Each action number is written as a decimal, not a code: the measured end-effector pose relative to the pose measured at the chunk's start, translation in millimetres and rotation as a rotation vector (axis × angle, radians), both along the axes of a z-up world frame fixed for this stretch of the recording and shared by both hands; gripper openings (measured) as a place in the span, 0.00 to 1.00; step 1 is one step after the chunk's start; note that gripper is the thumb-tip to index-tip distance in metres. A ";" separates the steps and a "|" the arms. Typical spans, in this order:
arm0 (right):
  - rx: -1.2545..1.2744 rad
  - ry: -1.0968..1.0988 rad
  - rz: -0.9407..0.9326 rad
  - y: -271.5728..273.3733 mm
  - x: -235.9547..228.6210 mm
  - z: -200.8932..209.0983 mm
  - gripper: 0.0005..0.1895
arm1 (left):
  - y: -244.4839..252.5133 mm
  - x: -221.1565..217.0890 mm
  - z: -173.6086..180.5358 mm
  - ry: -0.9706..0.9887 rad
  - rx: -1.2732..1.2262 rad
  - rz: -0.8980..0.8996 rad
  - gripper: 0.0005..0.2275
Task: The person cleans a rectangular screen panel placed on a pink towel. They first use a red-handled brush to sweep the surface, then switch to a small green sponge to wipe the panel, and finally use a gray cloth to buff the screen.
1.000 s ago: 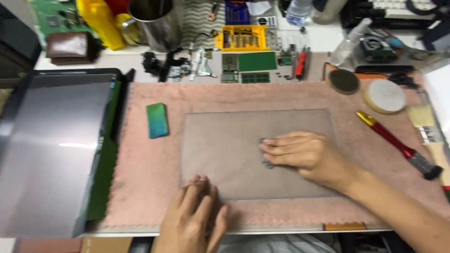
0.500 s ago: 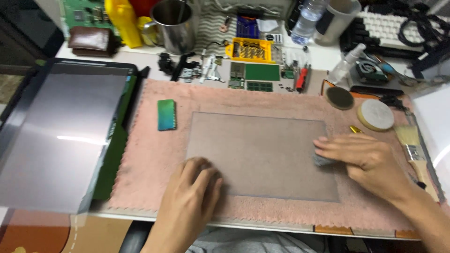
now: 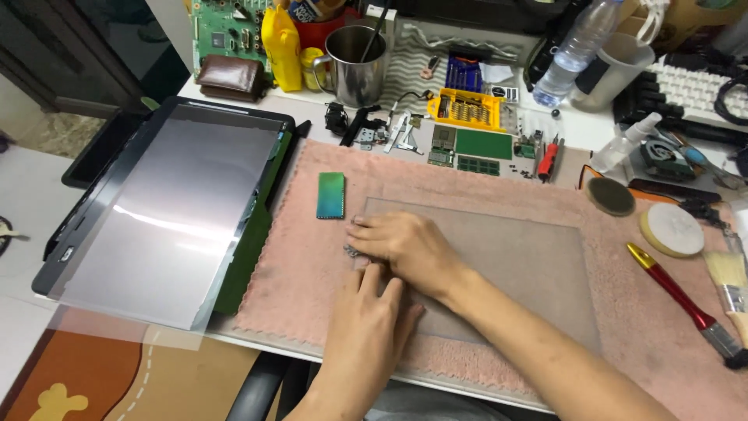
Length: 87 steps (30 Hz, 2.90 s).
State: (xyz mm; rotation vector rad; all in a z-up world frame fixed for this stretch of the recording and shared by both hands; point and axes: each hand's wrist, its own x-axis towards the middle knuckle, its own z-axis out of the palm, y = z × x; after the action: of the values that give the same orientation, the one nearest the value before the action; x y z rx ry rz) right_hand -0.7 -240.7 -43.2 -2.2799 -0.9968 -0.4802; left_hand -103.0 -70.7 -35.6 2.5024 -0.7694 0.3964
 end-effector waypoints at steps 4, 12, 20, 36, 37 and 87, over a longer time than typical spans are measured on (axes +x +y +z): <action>-0.167 -0.112 0.056 -29.7 -16.8 -3.5 0.20 | 2.9 -1.4 -1.5 0.026 -0.053 -0.023 0.13; -0.192 0.018 -0.051 -182.4 -85.6 4.9 0.39 | 4.4 3.3 -3.7 0.008 -0.082 -0.071 0.16; -0.176 0.128 -0.303 -298.1 -149.0 4.4 0.42 | 4.0 -0.4 1.9 0.000 0.011 -0.023 0.16; -0.063 -0.068 -0.100 -54.0 15.9 25.6 0.37 | 6.2 34.3 1.9 0.068 -0.048 -0.086 0.15; -0.027 -0.076 -0.060 -36.2 23.2 21.1 0.24 | 6.5 33.9 3.0 0.057 -0.032 -0.087 0.15; 0.880 0.784 -0.862 -115.0 -101.4 80.0 0.24 | 81.0 89.8 28.5 0.047 -0.055 -0.262 0.17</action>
State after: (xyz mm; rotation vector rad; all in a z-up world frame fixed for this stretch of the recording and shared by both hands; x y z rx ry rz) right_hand -102.1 -355.6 36.8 -1.6760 0.5446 -0.2194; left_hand -13.2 10.2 -7.2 2.3122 -1.0374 0.2611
